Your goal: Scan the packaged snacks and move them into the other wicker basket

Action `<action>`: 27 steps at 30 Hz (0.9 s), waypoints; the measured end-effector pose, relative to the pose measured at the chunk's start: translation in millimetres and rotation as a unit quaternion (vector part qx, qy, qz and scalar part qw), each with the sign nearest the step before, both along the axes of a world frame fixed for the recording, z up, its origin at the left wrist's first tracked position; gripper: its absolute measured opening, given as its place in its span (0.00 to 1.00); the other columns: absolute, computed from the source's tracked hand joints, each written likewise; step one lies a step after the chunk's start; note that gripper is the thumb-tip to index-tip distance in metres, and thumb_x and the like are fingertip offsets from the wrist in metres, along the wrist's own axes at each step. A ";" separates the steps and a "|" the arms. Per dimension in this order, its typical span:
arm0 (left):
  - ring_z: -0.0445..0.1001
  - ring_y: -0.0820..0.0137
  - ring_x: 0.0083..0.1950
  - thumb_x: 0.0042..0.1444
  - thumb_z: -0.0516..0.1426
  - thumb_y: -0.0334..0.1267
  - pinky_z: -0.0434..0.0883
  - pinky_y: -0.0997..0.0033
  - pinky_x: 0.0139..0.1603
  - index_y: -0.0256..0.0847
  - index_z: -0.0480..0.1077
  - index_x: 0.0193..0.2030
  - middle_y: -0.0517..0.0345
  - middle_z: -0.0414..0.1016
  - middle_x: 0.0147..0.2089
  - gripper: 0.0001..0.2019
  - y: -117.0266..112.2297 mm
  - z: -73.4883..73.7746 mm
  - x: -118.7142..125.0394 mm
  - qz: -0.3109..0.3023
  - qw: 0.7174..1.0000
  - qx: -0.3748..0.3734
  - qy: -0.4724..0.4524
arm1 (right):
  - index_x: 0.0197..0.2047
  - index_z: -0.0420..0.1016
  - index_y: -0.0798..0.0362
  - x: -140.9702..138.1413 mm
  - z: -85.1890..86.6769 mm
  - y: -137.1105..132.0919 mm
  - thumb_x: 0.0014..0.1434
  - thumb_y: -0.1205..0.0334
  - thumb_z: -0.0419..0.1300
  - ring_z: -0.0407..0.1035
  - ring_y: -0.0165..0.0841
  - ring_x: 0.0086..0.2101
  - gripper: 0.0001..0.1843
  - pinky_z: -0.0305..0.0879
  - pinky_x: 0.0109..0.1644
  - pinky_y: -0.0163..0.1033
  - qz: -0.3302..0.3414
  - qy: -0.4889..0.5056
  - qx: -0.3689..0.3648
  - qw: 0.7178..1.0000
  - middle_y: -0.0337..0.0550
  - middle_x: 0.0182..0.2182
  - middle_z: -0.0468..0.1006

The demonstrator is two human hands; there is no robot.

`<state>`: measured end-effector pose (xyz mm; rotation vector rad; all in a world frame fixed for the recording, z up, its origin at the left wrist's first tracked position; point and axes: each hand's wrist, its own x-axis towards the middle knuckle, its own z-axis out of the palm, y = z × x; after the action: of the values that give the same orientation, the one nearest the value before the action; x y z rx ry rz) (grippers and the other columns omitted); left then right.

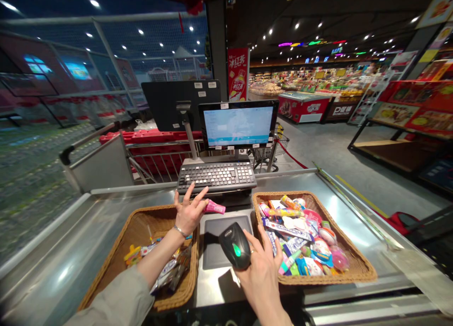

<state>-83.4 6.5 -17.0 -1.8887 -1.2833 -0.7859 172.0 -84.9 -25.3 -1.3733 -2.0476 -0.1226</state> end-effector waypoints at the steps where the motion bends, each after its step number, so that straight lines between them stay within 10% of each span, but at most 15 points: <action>1: 0.46 0.57 0.74 0.61 0.58 0.37 0.31 0.36 0.71 0.48 0.74 0.36 0.65 0.69 0.63 0.04 -0.1 -0.3 -0.3 0.003 1.000 -0.001 -0.001 | 0.40 0.77 0.44 0.0 0.2 0.0 0.50 0.61 0.61 0.57 0.47 0.61 0.12 0.41 0.64 0.61 -0.001 -0.001 0.001 1.000 0.37 0.51 0.77; 27: 0.48 0.56 0.73 0.61 0.58 0.39 0.34 0.35 0.70 0.48 0.74 0.37 0.64 0.69 0.63 0.03 7.8 8.9 26.4 -0.030 0.999 -0.003 -0.011 | 0.46 0.75 0.46 24.1 -0.5 4.3 0.54 0.58 0.57 0.58 0.49 0.60 0.16 0.45 0.63 0.63 -0.079 0.019 0.030 0.996 0.43 0.51 0.77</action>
<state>-57.0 14.3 -8.1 -1.9368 -1.2481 -0.8356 196.1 -80.6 -25.7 -1.4867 -1.8873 -0.2233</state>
